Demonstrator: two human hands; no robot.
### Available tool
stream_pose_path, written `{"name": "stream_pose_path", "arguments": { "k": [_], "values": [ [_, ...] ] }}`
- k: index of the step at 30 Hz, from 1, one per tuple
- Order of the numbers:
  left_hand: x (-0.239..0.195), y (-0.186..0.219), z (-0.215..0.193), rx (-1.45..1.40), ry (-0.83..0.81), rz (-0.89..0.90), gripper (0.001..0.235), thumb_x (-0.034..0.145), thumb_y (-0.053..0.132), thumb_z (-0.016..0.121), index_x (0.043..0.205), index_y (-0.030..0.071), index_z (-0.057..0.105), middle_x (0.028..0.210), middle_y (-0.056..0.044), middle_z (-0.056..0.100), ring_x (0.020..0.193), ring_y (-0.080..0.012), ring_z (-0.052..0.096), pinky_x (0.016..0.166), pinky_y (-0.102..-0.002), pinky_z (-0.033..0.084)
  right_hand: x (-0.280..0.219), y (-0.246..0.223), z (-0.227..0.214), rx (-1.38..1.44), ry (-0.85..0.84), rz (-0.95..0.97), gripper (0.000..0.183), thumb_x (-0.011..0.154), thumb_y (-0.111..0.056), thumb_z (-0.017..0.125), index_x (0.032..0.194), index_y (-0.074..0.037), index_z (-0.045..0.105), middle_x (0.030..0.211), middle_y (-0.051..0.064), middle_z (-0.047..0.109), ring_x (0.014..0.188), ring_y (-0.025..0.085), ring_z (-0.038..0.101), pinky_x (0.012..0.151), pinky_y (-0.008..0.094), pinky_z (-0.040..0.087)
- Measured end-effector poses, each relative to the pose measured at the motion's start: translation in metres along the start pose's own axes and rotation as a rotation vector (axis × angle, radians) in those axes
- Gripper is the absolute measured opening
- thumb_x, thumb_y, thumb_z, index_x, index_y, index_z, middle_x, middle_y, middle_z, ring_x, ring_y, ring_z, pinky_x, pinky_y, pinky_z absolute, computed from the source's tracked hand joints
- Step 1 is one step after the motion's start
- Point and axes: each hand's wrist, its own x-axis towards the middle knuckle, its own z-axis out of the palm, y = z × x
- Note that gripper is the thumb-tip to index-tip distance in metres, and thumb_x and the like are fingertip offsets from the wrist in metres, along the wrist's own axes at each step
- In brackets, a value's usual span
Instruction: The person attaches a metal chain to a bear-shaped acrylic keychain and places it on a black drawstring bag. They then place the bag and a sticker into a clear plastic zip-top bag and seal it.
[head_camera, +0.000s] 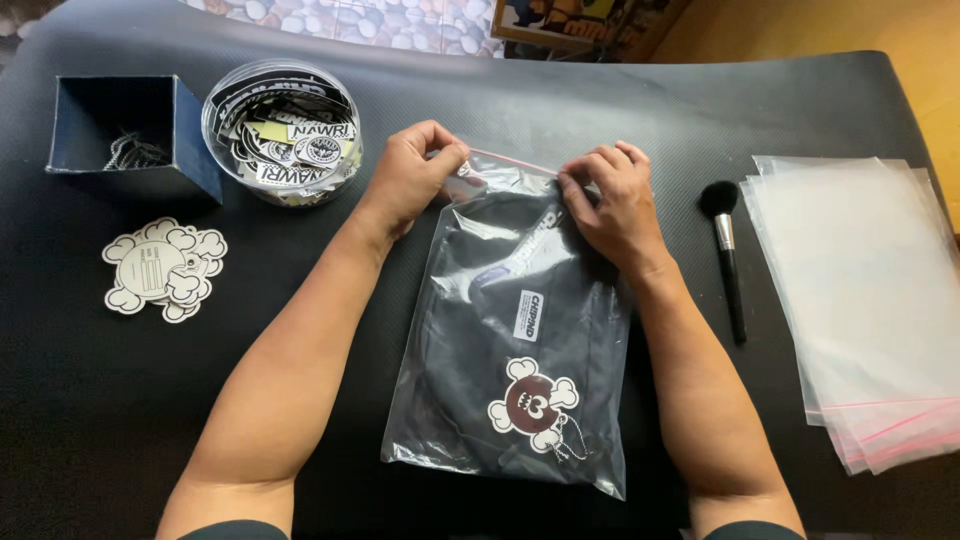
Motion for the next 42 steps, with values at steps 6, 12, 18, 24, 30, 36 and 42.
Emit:
{"name": "stream_pose_path", "arguments": {
  "k": [6,12,18,24,30,36,42],
  "values": [
    [-0.002,0.003,0.001,-0.044,0.028,-0.078,0.014,0.091,0.013,0.066,0.093,-0.001,0.066,0.082,-0.012,0.065,0.071,-0.0224,0.076,0.052,-0.031,0.068,-0.001,0.002,-0.019,0.035,-0.071,0.138,0.015,0.106,-0.029,0.069,0.119,-0.022,0.073,0.086,-0.004,0.066,0.088,0.016,0.067,0.109,0.042,0.039],
    [0.022,-0.032,-0.011,-0.07,0.119,-0.124,0.016,0.089,0.016,0.069,0.094,0.001,0.067,0.078,-0.007,0.059,0.066,-0.0195,0.071,0.053,-0.038,0.071,-0.023,0.039,-0.037,0.204,-0.271,0.63,0.021,0.093,-0.031,0.067,0.111,-0.026,0.075,0.087,0.004,0.072,0.089,0.022,0.069,0.09,0.04,0.051],
    [0.015,-0.024,-0.008,-0.076,0.198,-0.141,0.012,0.086,0.015,0.068,0.087,0.003,0.066,0.072,-0.006,0.053,0.059,-0.0174,0.064,0.051,-0.037,0.071,-0.026,0.051,-0.029,0.462,-0.183,0.748,0.03,0.089,-0.016,0.069,0.118,-0.021,0.075,0.088,0.001,0.071,0.082,0.008,0.064,0.076,0.027,0.052],
    [0.011,-0.012,-0.009,-0.061,0.226,-0.091,0.012,0.084,0.014,0.07,0.086,0.003,0.064,0.074,-0.006,0.054,0.063,-0.0153,0.062,0.048,-0.037,0.07,-0.021,0.051,-0.033,0.705,-0.14,0.716,0.037,0.094,-0.005,0.068,0.13,-0.012,0.064,0.089,0.002,0.066,0.079,0.006,0.06,0.07,0.02,0.048],
    [0.012,-0.011,-0.013,-0.007,0.273,-0.152,0.011,0.081,0.014,0.069,0.08,0.003,0.066,0.07,-0.009,0.056,0.059,-0.0184,0.061,0.05,-0.04,0.07,-0.018,0.042,-0.044,0.784,-0.138,0.814,0.036,0.093,-0.007,0.065,0.129,-0.006,0.064,0.083,0.003,0.067,0.067,0.003,0.053,0.061,0.015,0.044],
    [0.009,-0.003,-0.008,-0.009,0.286,-0.132,0.011,0.083,0.016,0.066,0.083,0.005,0.065,0.072,-0.006,0.055,0.061,-0.0153,0.062,0.051,-0.034,0.07,-0.022,0.056,-0.041,0.763,-0.099,0.69,0.038,0.093,0.002,0.066,0.13,-0.002,0.063,0.088,0.01,0.067,0.072,0.009,0.058,0.068,0.021,0.048],
    [0.013,-0.013,-0.017,0.215,0.288,0.035,0.014,0.085,0.019,0.066,0.08,0.007,0.067,0.069,-0.011,0.065,0.055,-0.0221,0.072,0.048,-0.034,0.07,-0.025,0.05,-0.034,0.621,-0.051,0.693,0.028,0.102,-0.007,0.069,0.129,-0.007,0.063,0.093,0.008,0.069,0.075,0.01,0.064,0.068,0.021,0.049]
  ]
}}
